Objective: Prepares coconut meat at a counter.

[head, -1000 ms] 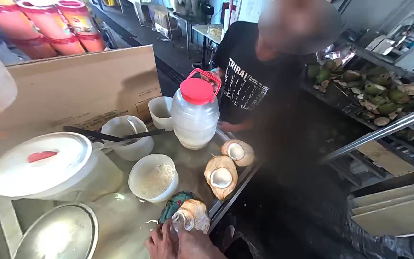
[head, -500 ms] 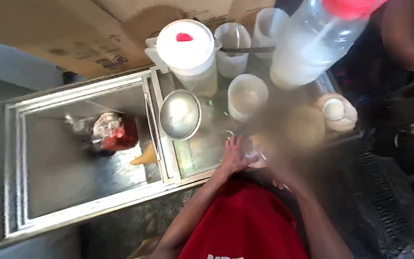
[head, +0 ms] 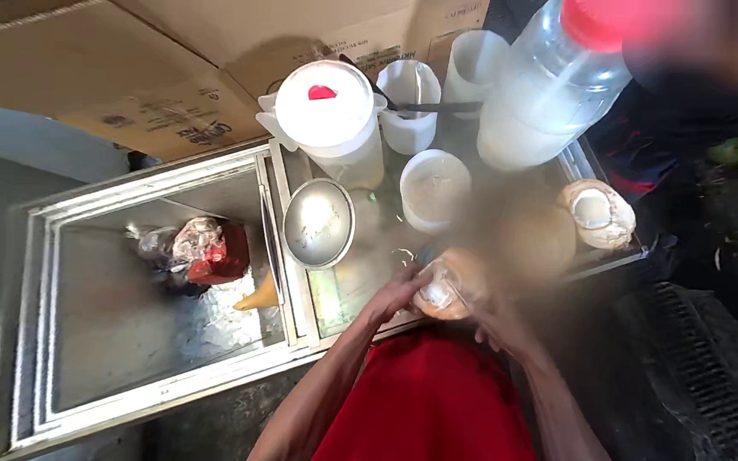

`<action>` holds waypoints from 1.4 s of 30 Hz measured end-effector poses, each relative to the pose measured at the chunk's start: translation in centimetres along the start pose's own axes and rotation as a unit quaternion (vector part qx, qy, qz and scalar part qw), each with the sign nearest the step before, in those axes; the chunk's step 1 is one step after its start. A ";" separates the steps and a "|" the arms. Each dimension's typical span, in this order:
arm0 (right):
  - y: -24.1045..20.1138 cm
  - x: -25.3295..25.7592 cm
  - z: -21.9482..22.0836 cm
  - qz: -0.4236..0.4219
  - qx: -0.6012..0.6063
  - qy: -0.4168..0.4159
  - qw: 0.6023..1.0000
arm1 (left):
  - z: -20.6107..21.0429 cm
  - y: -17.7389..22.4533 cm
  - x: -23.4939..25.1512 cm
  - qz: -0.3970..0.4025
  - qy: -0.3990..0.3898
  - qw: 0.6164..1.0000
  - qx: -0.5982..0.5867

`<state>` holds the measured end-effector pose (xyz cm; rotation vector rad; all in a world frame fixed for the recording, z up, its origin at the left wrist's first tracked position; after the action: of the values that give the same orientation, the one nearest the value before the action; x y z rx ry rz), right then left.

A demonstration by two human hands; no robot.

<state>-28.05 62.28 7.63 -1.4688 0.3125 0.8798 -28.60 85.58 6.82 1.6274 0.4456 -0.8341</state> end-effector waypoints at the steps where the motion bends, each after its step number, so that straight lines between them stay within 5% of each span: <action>1: -1.5 -0.6 0.0 -0.022 -0.003 -0.020 1.000 | 0.0 0.5 -1.7 0.014 -0.005 0.999 -0.048; 6: -10.1 -3.0 2.6 -0.087 -0.100 -0.142 0.981 | 1.6 0.7 -6.5 0.039 -0.131 0.936 -0.325; 9: -14.6 -1.5 3.5 -0.124 -0.157 -0.148 0.968 | 0.9 2.5 -5.8 0.109 -0.112 0.902 -0.401; 12: -19.4 -1.0 4.6 -0.177 -0.257 -0.091 0.946 | -1.7 6.6 -5.0 0.162 -0.049 0.897 -0.409; 16: -22.6 -1.4 6.6 -0.223 -0.442 0.026 0.868 | -6.3 12.2 -2.0 0.207 0.001 0.879 -0.428; 19: -23.1 0.1 9.0 -0.314 -0.450 0.070 0.833 | -9.3 14.8 0.1 0.213 0.050 0.886 -0.408; 22: -23.6 2.4 11.3 -0.356 -0.383 0.092 0.848 | -10.9 16.9 1.3 0.252 0.051 0.900 -0.352; 30: -22.7 2.3 11.3 -0.165 -0.513 0.078 0.839 | -12.5 19.0 3.7 0.273 0.119 0.928 -0.223; 37: -23.3 3.3 11.8 -0.236 -0.437 0.142 0.857 | -11.9 18.6 3.9 0.267 0.116 0.931 -0.221; 42: -22.2 1.7 11.4 -0.145 -0.475 0.101 0.862 | -12.1 18.4 4.4 0.270 0.123 0.932 -0.209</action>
<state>-15.59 76.43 24.04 -2.4560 -0.2516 0.6391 -9.60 92.22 16.84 1.3550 0.2975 -0.1055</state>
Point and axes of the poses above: each hand's wrist, its own x-axis towards the middle knuckle, its own z-axis out of the palm, y = z × x, the point moved 7 cm from there along x, towards the middle knuckle, and after that the axes turned 11 degrees about x, right-handed, at the moved point
